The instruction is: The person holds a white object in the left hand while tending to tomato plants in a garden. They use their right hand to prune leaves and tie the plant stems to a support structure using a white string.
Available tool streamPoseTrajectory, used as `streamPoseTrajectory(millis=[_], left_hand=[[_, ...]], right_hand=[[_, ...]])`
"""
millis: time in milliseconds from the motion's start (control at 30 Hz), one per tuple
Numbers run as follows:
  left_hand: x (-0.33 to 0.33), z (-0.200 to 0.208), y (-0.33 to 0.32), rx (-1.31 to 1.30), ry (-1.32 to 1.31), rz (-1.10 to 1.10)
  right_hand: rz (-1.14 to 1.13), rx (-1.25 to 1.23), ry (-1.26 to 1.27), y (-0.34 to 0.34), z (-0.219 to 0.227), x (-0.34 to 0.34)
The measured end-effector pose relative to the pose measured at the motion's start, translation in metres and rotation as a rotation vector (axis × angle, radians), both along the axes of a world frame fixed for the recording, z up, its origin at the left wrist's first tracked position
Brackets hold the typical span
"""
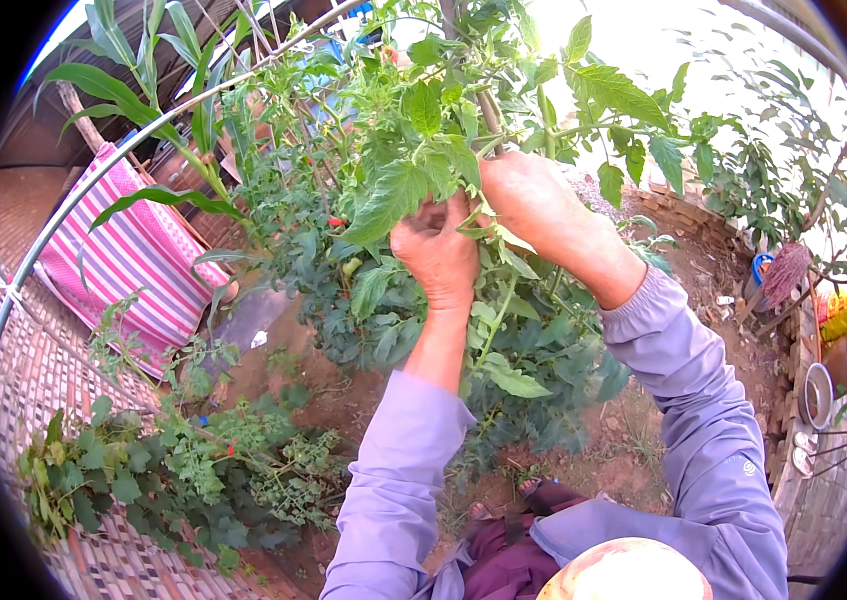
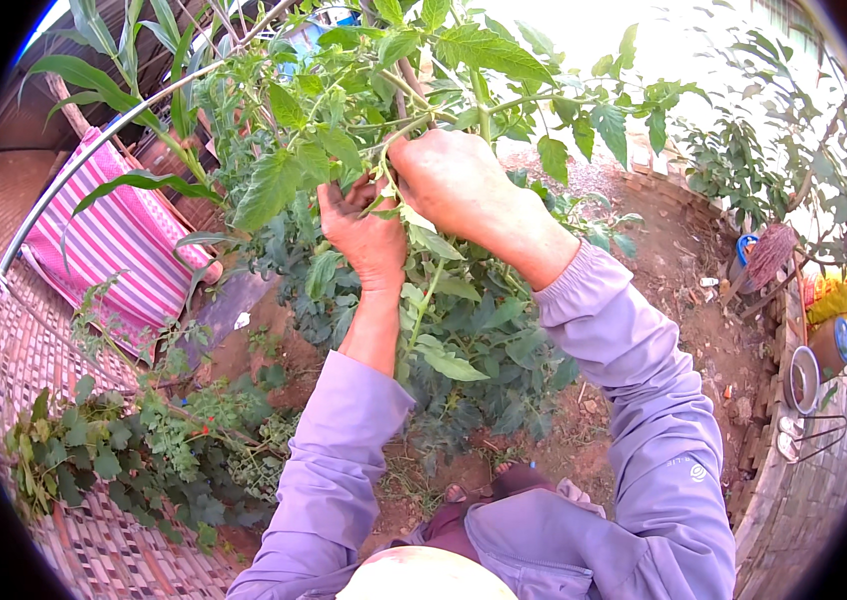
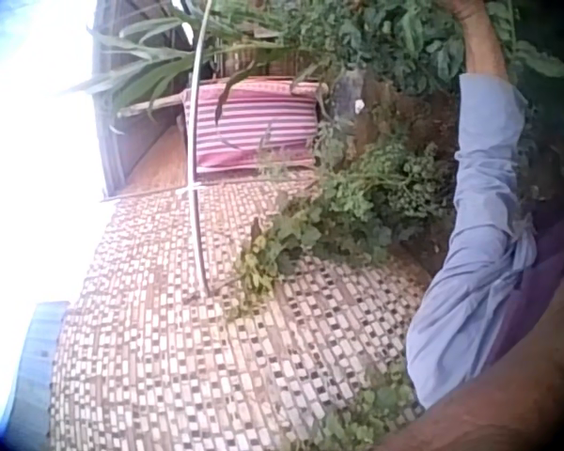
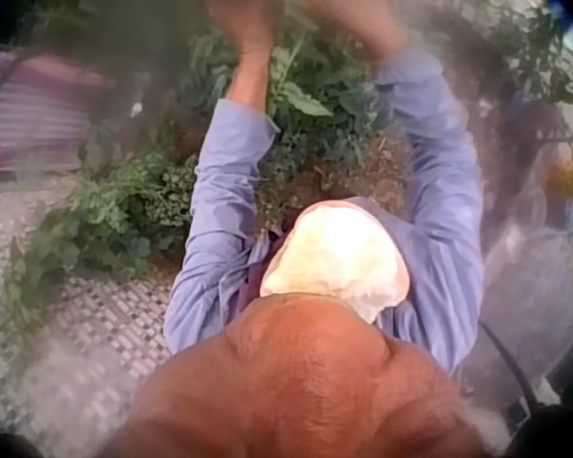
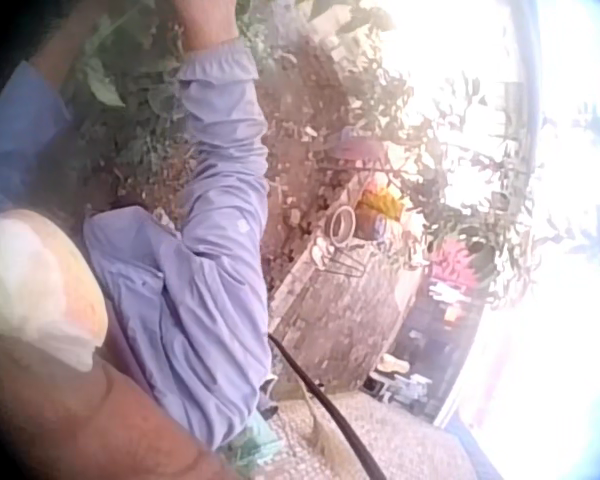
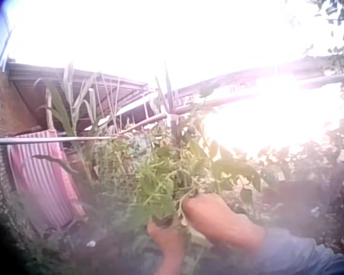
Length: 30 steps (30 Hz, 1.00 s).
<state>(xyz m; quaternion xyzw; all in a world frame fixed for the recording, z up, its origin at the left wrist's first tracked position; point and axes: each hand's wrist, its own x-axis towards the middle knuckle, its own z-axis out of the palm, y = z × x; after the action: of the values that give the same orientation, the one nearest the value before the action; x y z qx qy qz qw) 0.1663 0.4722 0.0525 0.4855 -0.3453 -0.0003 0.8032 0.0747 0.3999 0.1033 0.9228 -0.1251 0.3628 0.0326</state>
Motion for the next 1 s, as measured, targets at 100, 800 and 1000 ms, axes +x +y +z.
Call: streamPoseTrajectory(millis=[100, 800, 1000], left_hand=[[0.003, 0.002, 0.001, -0.017, 0.009, -0.003], [0.036, -0.003, 0.011, 0.013, 0.074, -0.273], [0.042, 0.013, 0.02, 0.394, 0.235, -0.457]], right_hand=[[-0.048, -0.074, -0.007, 0.003, 0.001, 0.005], [0.36, 0.179, -0.174, 0.012, -0.029, -0.014], [0.561, 0.177, -0.212, 0.018, -0.032, -0.022]])
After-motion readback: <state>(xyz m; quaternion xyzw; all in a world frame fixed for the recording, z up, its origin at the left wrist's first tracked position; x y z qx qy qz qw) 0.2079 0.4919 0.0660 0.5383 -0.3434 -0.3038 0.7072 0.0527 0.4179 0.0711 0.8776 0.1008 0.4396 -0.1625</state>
